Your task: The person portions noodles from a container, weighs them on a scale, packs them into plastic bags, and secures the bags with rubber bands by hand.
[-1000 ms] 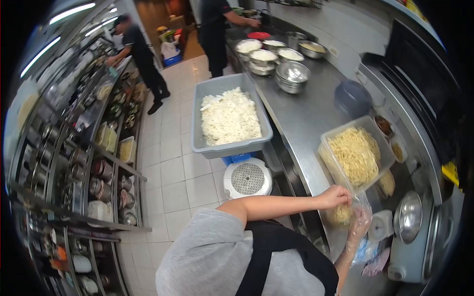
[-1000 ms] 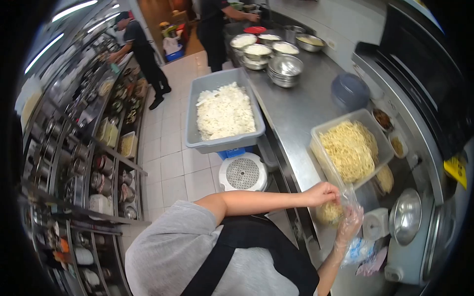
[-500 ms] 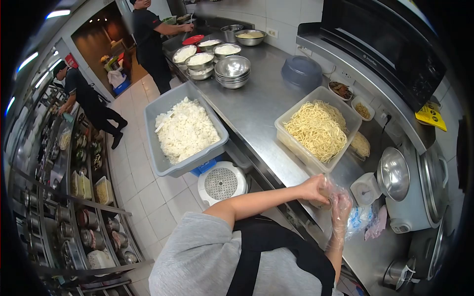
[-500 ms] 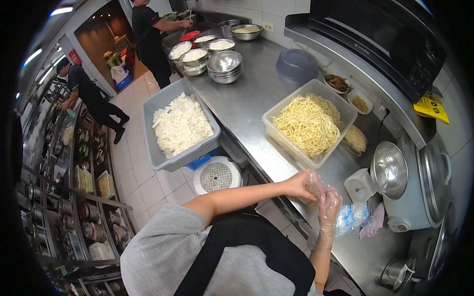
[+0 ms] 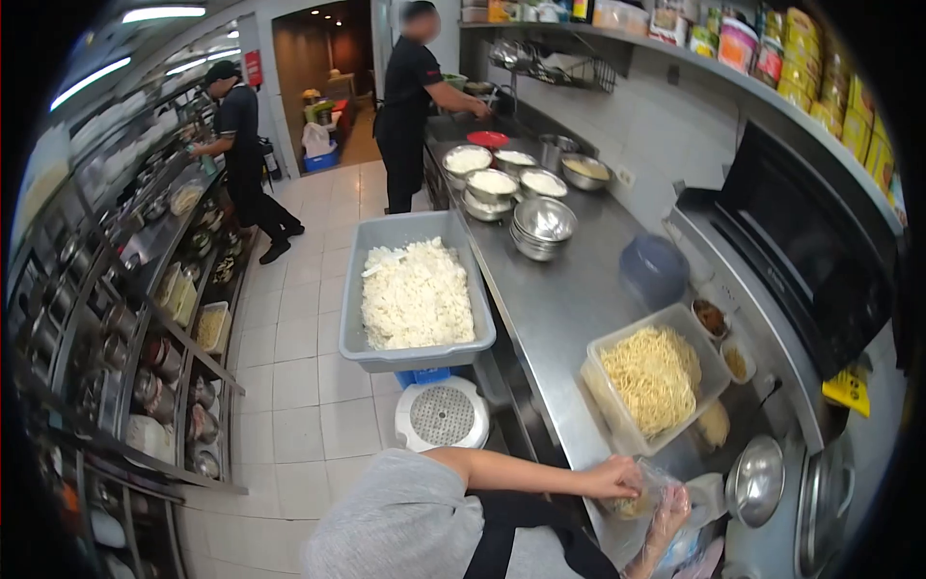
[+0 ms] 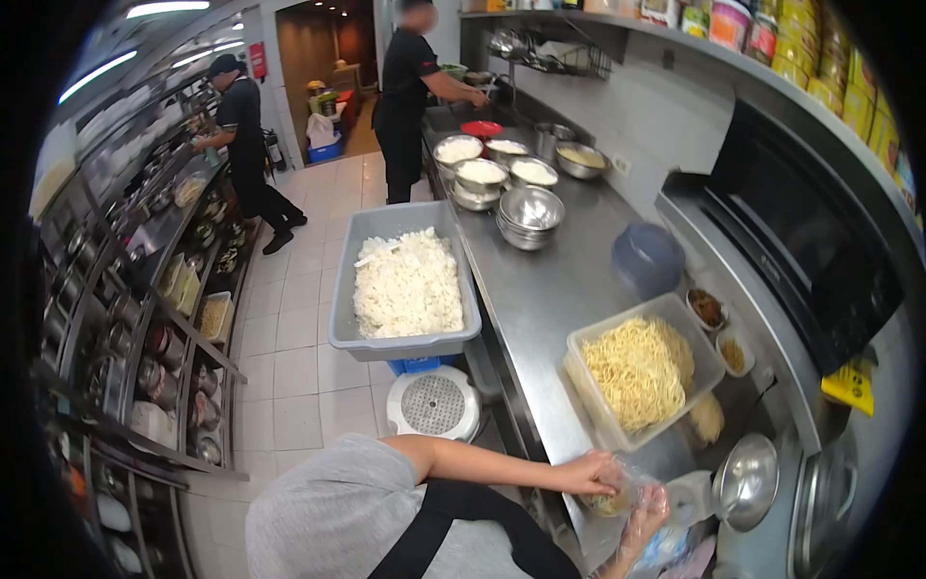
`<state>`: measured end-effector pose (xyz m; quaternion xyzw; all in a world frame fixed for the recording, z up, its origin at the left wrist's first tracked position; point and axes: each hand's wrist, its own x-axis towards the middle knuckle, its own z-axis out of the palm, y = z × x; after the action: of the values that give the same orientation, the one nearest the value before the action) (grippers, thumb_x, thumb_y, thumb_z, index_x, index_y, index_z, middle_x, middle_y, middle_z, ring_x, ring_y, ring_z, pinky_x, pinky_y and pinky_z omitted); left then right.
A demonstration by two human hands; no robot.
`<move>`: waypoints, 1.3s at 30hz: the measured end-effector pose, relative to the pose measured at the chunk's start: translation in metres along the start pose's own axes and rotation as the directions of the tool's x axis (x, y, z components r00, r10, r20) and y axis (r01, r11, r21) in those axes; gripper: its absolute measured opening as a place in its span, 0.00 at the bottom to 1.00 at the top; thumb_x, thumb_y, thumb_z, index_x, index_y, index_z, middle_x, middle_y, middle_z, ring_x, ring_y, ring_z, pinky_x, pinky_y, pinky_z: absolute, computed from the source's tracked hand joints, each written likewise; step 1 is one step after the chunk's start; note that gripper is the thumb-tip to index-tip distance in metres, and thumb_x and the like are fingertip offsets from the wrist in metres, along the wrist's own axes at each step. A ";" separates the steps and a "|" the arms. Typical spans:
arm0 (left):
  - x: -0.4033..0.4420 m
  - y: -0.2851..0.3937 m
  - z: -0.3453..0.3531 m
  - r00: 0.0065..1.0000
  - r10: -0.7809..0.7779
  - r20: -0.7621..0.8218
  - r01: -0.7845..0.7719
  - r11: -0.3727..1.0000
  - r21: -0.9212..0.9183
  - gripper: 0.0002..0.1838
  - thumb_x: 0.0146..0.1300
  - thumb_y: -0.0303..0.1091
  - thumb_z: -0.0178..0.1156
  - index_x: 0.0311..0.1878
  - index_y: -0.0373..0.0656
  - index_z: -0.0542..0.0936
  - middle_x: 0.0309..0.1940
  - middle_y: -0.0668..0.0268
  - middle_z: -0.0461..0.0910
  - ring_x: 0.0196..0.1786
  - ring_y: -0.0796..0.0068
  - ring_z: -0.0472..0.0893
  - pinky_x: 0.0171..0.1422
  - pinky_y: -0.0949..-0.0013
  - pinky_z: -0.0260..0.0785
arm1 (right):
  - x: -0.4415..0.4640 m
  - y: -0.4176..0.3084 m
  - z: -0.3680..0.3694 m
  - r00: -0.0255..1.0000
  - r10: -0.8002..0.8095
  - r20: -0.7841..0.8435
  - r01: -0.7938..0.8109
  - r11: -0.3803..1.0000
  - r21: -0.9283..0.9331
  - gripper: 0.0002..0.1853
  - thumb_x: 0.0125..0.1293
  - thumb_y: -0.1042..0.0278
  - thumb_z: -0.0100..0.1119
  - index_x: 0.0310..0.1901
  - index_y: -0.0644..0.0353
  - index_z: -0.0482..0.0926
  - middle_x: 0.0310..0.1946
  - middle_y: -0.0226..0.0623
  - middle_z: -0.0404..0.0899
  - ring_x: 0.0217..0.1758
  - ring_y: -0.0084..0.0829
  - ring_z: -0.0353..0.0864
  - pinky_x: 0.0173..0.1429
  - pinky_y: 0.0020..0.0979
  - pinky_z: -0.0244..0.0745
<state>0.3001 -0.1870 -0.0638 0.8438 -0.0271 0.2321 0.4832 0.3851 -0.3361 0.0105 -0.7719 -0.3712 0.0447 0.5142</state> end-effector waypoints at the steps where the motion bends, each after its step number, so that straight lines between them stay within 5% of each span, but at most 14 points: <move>1: 0.000 0.003 -0.005 0.998 0.002 0.059 -0.002 1.000 -0.002 0.16 0.57 0.49 0.59 0.40 0.48 0.78 0.39 0.64 0.75 0.47 0.61 0.70 0.53 0.57 0.58 | 0.000 0.015 0.002 0.998 0.051 -0.044 -0.038 0.969 0.246 0.08 0.61 0.69 0.52 0.33 0.66 0.73 0.29 0.34 0.74 0.32 0.28 0.71 0.39 0.34 0.67; 2: 0.002 0.001 -0.004 0.999 0.008 0.053 -0.008 1.000 -0.005 0.16 0.57 0.49 0.59 0.40 0.48 0.78 0.39 0.64 0.75 0.47 0.61 0.70 0.53 0.57 0.58 | 0.000 0.024 0.000 0.990 0.122 -0.071 -0.074 0.878 0.473 0.09 0.60 0.69 0.54 0.36 0.67 0.74 0.32 0.34 0.75 0.35 0.30 0.72 0.43 0.34 0.69; 6: 0.006 -0.011 -0.001 0.994 0.018 0.104 -0.012 0.998 -0.056 0.18 0.58 0.49 0.58 0.43 0.46 0.80 0.40 0.62 0.77 0.45 0.57 0.72 0.50 0.57 0.64 | -0.011 -0.020 0.000 0.988 -0.143 0.056 0.118 0.939 0.324 0.14 0.59 0.69 0.56 0.45 0.68 0.74 0.41 0.42 0.75 0.43 0.35 0.74 0.52 0.37 0.67; 8: 0.006 -0.009 0.002 1.000 0.011 0.005 -0.012 0.998 0.064 0.17 0.58 0.47 0.58 0.42 0.45 0.81 0.41 0.61 0.77 0.45 0.56 0.74 0.49 0.58 0.66 | -0.017 0.006 0.002 0.952 -0.124 0.279 0.192 0.954 -0.230 0.16 0.58 0.69 0.56 0.46 0.68 0.75 0.43 0.49 0.76 0.47 0.43 0.74 0.55 0.40 0.65; 10: 0.006 -0.003 -0.009 0.998 0.045 0.046 -0.043 0.998 -0.044 0.15 0.56 0.43 0.60 0.40 0.43 0.81 0.41 0.62 0.78 0.45 0.56 0.74 0.49 0.57 0.66 | -0.024 0.032 0.013 0.986 -0.025 0.165 0.032 0.999 -0.041 0.13 0.57 0.69 0.55 0.42 0.68 0.77 0.40 0.51 0.77 0.46 0.48 0.74 0.54 0.41 0.65; 12: 0.001 -0.002 -0.012 1.000 -0.006 -0.021 0.004 0.998 -0.058 0.11 0.52 0.36 0.61 0.38 0.43 0.81 0.40 0.64 0.78 0.46 0.59 0.74 0.51 0.58 0.64 | -0.021 0.029 0.015 0.969 -0.226 0.102 0.239 0.961 -0.141 0.10 0.59 0.70 0.52 0.38 0.68 0.77 0.34 0.50 0.77 0.44 0.49 0.73 0.53 0.42 0.64; 19: -0.014 0.009 -0.012 0.991 0.028 0.127 -0.046 0.989 0.137 0.08 0.49 0.30 0.59 0.35 0.44 0.80 0.36 0.68 0.77 0.47 0.64 0.73 0.53 0.61 0.59 | -0.051 0.026 0.038 0.914 -0.401 -0.066 0.374 0.893 -0.250 0.08 0.54 0.70 0.53 0.34 0.64 0.76 0.33 0.46 0.75 0.38 0.49 0.72 0.43 0.44 0.66; 23: -0.002 0.007 0.000 0.998 0.035 0.044 -0.041 0.988 0.149 0.05 0.52 0.29 0.56 0.32 0.41 0.78 0.30 0.60 0.77 0.41 0.57 0.75 0.45 0.57 0.63 | -0.053 0.098 0.044 0.914 -0.388 -0.119 0.331 0.882 -0.337 0.12 0.57 0.63 0.51 0.35 0.63 0.75 0.33 0.46 0.74 0.39 0.50 0.72 0.43 0.46 0.65; 27: 0.014 0.014 -0.002 0.995 -0.065 -0.082 0.066 0.998 0.007 0.09 0.58 0.32 0.52 0.31 0.36 0.75 0.22 0.48 0.74 0.30 0.46 0.75 0.35 0.52 0.65 | -0.025 0.054 0.032 0.883 -0.468 -0.028 0.410 0.800 -0.438 0.16 0.65 0.60 0.45 0.38 0.65 0.76 0.32 0.42 0.76 0.37 0.43 0.74 0.44 0.39 0.67; 29: 0.017 0.012 -0.001 0.992 -0.068 -0.107 0.069 0.998 0.010 0.10 0.59 0.33 0.51 0.30 0.35 0.75 0.23 0.47 0.74 0.30 0.46 0.75 0.34 0.52 0.65 | -0.025 0.026 0.040 0.962 -0.246 -0.119 0.238 0.968 -0.076 0.11 0.58 0.69 0.47 0.38 0.66 0.74 0.27 0.45 0.73 0.29 0.46 0.74 0.35 0.37 0.68; 33: 0.027 0.010 0.008 0.967 -0.208 -0.145 0.206 0.978 -0.032 0.13 0.59 0.34 0.50 0.27 0.34 0.76 0.23 0.47 0.75 0.29 0.48 0.76 0.33 0.56 0.66 | -0.020 0.023 0.045 0.962 -0.169 -0.213 0.176 0.984 0.014 0.13 0.57 0.72 0.43 0.40 0.66 0.74 0.25 0.44 0.73 0.26 0.45 0.74 0.32 0.34 0.67; 35: 0.041 0.019 -0.003 0.960 -0.271 -0.067 0.261 0.956 -0.132 0.15 0.59 0.38 0.50 0.27 0.35 0.77 0.24 0.47 0.75 0.31 0.47 0.76 0.34 0.55 0.66 | -0.008 0.029 0.031 0.978 -0.116 -0.174 0.108 0.993 -0.054 0.13 0.54 0.76 0.43 0.38 0.66 0.75 0.25 0.44 0.74 0.28 0.45 0.74 0.34 0.37 0.68; 37: 0.055 0.014 -0.013 0.971 -0.236 0.025 0.237 0.962 -0.137 0.18 0.60 0.44 0.50 0.28 0.37 0.77 0.26 0.48 0.76 0.33 0.46 0.76 0.36 0.52 0.66 | 0.008 0.044 0.024 0.866 -0.425 -0.266 0.354 0.894 -0.275 0.09 0.52 0.76 0.46 0.34 0.65 0.76 0.25 0.44 0.75 0.29 0.46 0.74 0.35 0.39 0.69; 39: 0.054 0.007 -0.007 0.994 -0.105 0.031 0.107 0.993 -0.048 0.16 0.60 0.43 0.50 0.29 0.39 0.78 0.26 0.50 0.76 0.33 0.48 0.76 0.37 0.53 0.66 | 0.011 0.051 0.012 0.876 -0.432 -0.214 0.350 0.875 -0.333 0.07 0.52 0.74 0.49 0.31 0.64 0.76 0.28 0.46 0.75 0.31 0.47 0.74 0.36 0.41 0.69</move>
<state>0.3439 -0.1752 -0.0326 0.8348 0.0052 0.1935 0.5153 0.4146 -0.3301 -0.0334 -0.7437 -0.4465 -0.2252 0.4436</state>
